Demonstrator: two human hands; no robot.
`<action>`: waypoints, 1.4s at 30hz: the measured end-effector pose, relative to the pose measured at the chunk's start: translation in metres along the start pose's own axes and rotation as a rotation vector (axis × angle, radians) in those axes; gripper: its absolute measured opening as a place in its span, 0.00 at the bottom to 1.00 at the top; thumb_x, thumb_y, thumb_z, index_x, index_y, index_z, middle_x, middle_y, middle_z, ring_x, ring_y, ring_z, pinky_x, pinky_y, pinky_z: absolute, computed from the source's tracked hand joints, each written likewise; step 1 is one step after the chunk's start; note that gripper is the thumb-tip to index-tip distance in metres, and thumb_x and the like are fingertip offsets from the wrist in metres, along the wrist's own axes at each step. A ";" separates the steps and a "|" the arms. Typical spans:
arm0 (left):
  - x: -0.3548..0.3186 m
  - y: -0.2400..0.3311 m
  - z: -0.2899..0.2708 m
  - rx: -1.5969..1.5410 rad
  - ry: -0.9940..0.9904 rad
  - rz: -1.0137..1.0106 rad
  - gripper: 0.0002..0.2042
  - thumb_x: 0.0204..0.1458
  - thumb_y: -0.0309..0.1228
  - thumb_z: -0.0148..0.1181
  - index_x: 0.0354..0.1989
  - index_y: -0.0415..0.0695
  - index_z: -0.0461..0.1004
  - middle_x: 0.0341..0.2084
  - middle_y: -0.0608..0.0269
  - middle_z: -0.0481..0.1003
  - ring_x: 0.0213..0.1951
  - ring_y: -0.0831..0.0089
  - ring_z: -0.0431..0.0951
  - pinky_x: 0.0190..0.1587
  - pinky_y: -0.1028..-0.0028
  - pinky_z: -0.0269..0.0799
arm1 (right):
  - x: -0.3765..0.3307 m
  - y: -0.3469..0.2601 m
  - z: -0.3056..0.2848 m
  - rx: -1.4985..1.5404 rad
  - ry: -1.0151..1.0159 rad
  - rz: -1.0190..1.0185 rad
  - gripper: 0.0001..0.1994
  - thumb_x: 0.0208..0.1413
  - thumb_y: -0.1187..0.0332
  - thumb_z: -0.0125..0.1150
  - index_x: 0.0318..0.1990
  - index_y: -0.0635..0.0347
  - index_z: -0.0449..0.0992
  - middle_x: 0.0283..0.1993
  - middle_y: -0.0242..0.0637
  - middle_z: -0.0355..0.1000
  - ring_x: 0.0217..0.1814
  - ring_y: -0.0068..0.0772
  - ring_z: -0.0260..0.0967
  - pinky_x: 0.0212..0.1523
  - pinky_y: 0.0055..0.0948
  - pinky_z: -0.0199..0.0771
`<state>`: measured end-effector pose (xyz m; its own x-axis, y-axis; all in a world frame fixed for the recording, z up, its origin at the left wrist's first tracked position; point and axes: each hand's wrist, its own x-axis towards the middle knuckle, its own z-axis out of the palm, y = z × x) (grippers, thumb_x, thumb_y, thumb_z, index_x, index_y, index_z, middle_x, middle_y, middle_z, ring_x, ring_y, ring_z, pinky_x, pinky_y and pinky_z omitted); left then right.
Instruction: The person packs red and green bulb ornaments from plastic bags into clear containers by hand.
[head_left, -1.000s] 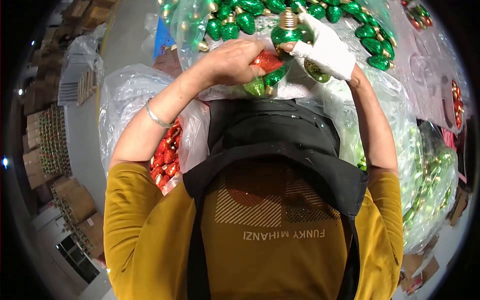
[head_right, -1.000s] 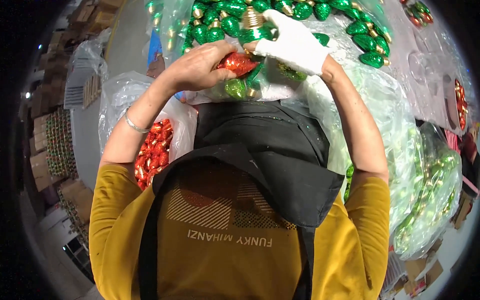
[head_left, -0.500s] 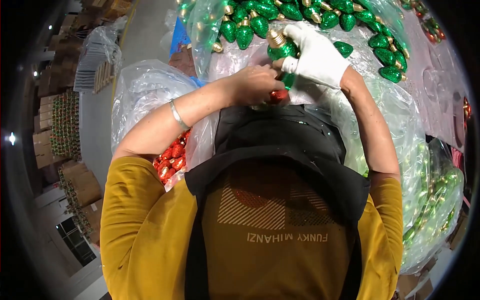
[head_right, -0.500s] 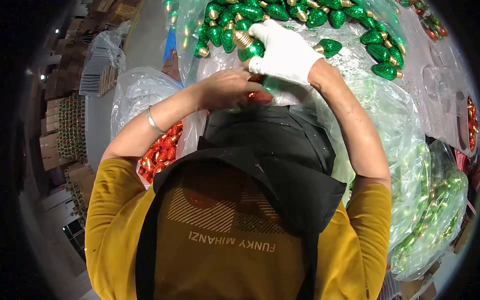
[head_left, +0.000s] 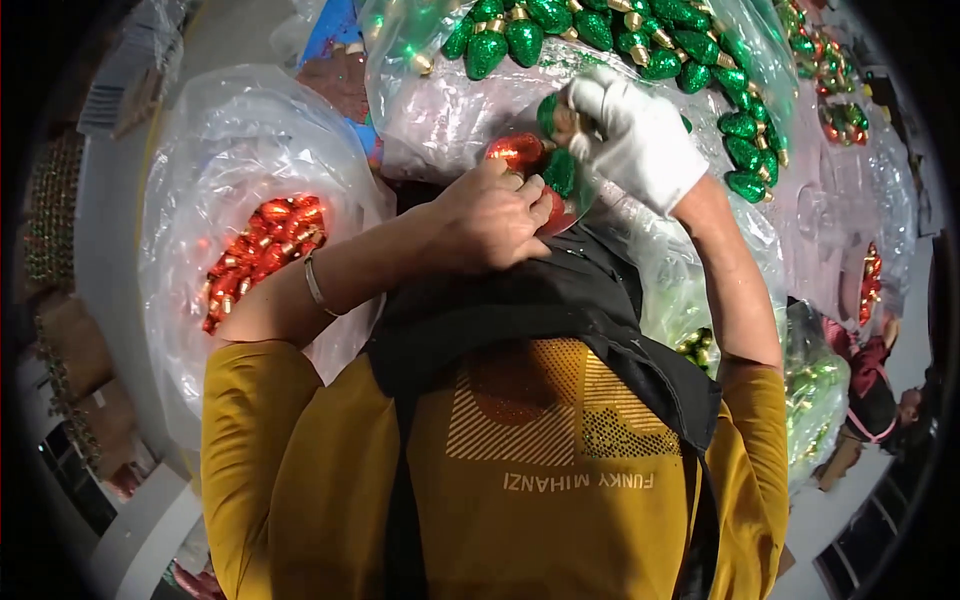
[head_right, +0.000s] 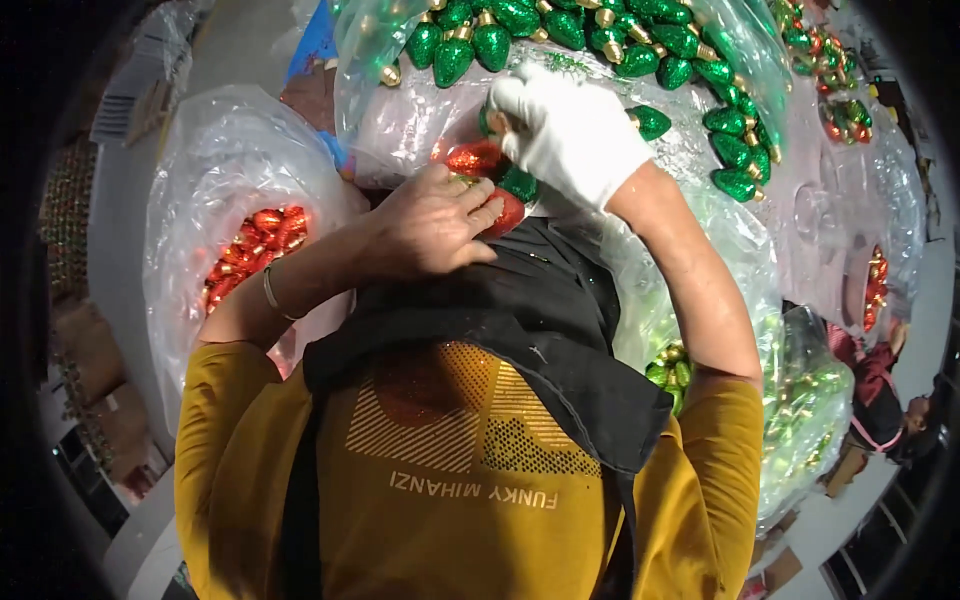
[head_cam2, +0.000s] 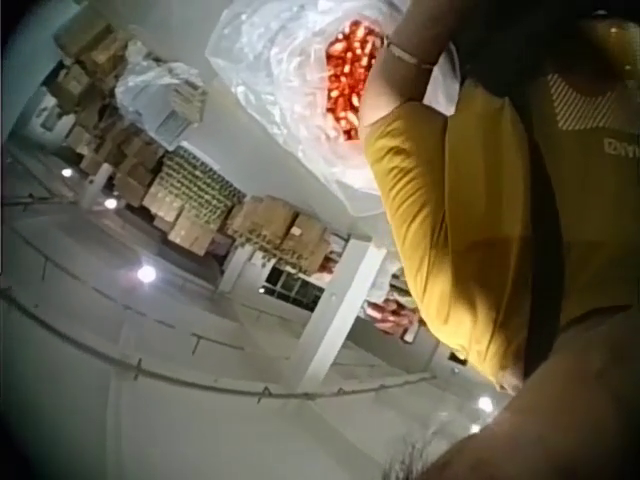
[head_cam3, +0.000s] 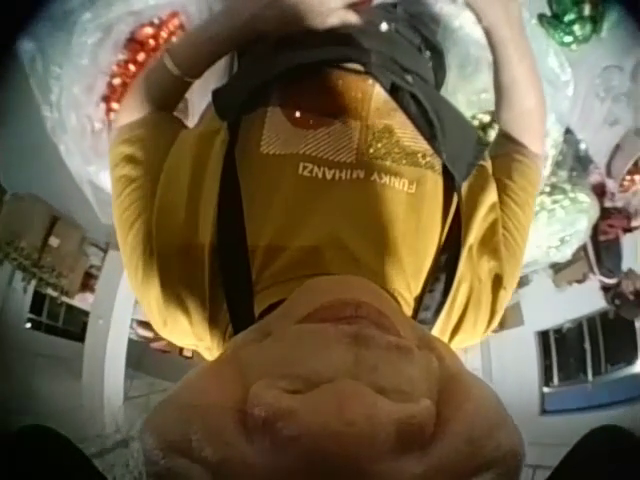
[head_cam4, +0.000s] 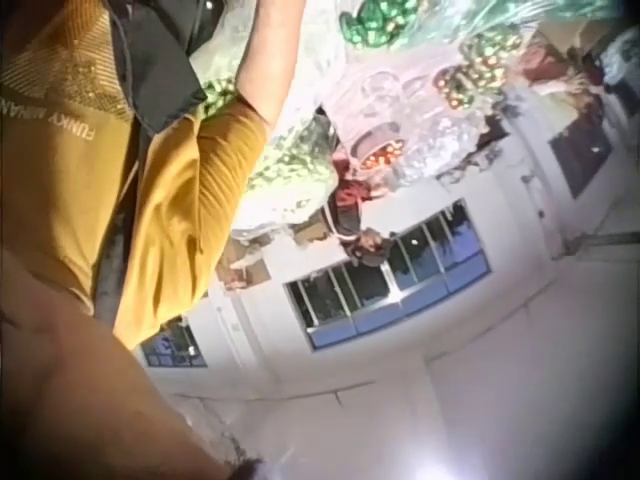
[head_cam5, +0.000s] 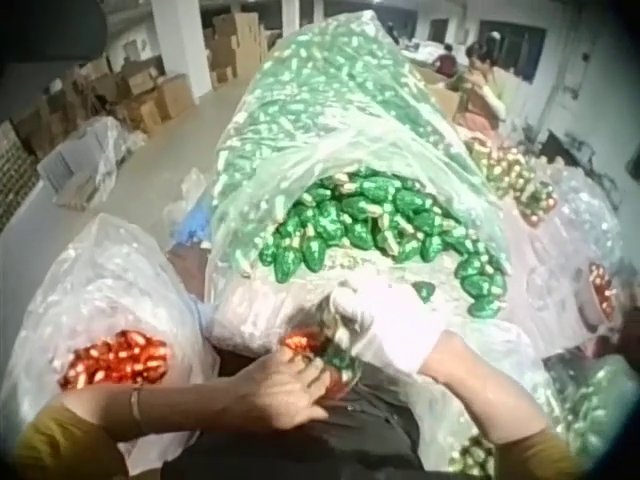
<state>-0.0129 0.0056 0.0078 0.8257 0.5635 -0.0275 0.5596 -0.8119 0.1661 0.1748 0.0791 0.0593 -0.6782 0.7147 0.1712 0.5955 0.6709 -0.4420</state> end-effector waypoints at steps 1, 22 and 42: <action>-0.001 -0.003 0.006 0.085 -0.018 0.015 0.15 0.55 0.36 0.48 0.43 0.36 0.69 0.34 0.57 0.70 0.43 0.67 0.71 0.43 0.69 0.62 | 0.001 -0.005 0.000 -0.017 -0.014 0.002 0.07 0.48 0.69 0.56 0.35 0.59 0.71 0.31 0.46 0.70 0.36 0.50 0.71 0.34 0.41 0.70; -0.019 -0.019 0.014 0.285 0.161 0.261 0.18 0.50 0.36 0.50 0.45 0.37 0.72 0.47 0.52 0.70 0.52 0.62 0.68 0.57 0.64 0.58 | 0.041 0.018 0.030 0.120 -0.438 0.127 0.11 0.57 0.69 0.55 0.34 0.72 0.74 0.26 0.38 0.73 0.19 0.24 0.70 0.20 0.24 0.70; -0.011 -0.037 0.007 -0.126 0.070 0.007 0.14 0.54 0.40 0.52 0.46 0.50 0.74 0.40 0.64 0.72 0.50 0.68 0.70 0.56 0.65 0.56 | 0.036 0.010 0.027 0.071 -0.442 0.108 0.11 0.53 0.67 0.54 0.42 0.59 0.73 0.34 0.52 0.73 0.36 0.51 0.72 0.35 0.42 0.72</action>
<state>-0.0422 0.0286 -0.0054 0.8202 0.5705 0.0424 0.5367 -0.7930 0.2882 0.1444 0.1060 0.0377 -0.7417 0.6163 -0.2645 0.6523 0.5710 -0.4985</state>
